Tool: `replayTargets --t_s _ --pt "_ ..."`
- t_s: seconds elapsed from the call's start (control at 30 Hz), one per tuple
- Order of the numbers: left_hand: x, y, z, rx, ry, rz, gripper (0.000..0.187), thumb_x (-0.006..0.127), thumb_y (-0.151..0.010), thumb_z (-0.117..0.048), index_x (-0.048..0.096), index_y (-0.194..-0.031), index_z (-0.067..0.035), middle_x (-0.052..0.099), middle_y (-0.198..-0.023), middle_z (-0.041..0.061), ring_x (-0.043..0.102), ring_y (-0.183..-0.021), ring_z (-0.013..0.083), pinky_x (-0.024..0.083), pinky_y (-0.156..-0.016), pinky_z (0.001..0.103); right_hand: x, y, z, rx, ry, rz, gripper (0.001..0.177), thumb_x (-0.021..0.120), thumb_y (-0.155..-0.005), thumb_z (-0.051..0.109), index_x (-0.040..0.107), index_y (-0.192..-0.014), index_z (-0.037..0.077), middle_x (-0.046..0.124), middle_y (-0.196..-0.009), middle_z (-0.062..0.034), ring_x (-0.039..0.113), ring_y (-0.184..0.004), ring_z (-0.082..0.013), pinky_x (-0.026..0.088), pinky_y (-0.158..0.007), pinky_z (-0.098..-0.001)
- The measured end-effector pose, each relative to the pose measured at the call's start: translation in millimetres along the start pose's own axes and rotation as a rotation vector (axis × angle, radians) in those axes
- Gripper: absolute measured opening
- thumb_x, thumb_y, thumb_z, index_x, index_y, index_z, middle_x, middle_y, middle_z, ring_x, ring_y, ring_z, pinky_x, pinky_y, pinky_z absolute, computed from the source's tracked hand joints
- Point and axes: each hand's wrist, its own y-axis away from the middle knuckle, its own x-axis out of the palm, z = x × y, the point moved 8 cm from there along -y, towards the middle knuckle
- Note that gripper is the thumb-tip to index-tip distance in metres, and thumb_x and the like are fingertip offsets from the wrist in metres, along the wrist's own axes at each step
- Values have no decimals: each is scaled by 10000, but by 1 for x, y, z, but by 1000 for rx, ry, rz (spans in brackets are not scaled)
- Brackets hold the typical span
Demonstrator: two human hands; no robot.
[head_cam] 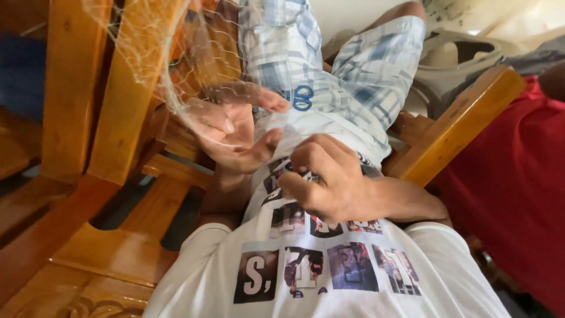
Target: The person is using a blue netting needle to repair or weave a fine-mesh fishing net by tying knots and creating new loops.
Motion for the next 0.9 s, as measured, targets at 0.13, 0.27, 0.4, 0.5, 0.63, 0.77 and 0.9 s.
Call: replayTargets --t_s 0.13,0.27,0.4,0.5,0.63,0.77,0.9 --pt "1 2 -4 77 -34 6 533 702 -652 121 467 -1023 -181 584 -1146 88 578 -1011 197 509 -860 311 9 10 -22 189 -589 19 38 383 -1031 97 409 -1003 95 485 -853 -56 478 -677 -160 438 -526 -265" --pt "-4 10 -2 9 -32 -133 496 667 -727 93 423 -1075 -163 531 -1100 97 557 -1022 235 522 -868 292 6 -13 -74 557 -976 -104 381 437 -1035 441 408 -1238 119 449 -830 -20 351 -569 -67 303 -418 -199" --pt "13 -4 -4 -84 -114 -160 368 660 -781 -81 360 -946 -217 466 -993 67 545 -919 197 500 -756 294 27 -34 -91 632 -1330 -57 456 555 -985 386 480 -1258 28 533 -1011 -23 555 -904 -151 496 -875 -299" --pt "8 -4 2 -109 5 -184 397 690 -735 -57 394 -971 -175 494 -1084 94 538 -1029 172 490 -886 239 32 -31 -104 662 -1388 -206 71 604 -953 141 571 -953 78 448 -762 20 332 -517 -52 265 -445 -178" --pt "-1 -2 20 -184 0 -153 339 595 -832 93 426 -998 -149 549 -1100 66 564 -976 137 552 -829 253 51 -9 -118 773 -1406 -236 129 642 -920 200 569 -872 105 505 -696 11 332 -491 -56 262 -423 -191" --pt "-12 8 42 -356 43 -185 310 562 -873 100 382 -929 -146 588 -1004 70 625 -880 178 532 -686 213 53 4 -130 841 -1289 -303 154 572 -963 227 484 -903 116 368 -617 34 265 -433 -45 224 -369 -192" --pt "-15 10 52 -482 50 -199 286 596 -900 39 414 -979 -167 565 -1010 47 588 -851 148 486 -668 198 61 12 -137 844 -1333 -346 177 593 -949 241 484 -899 110 397 -619 33 255 -425 -41 204 -366 -189"
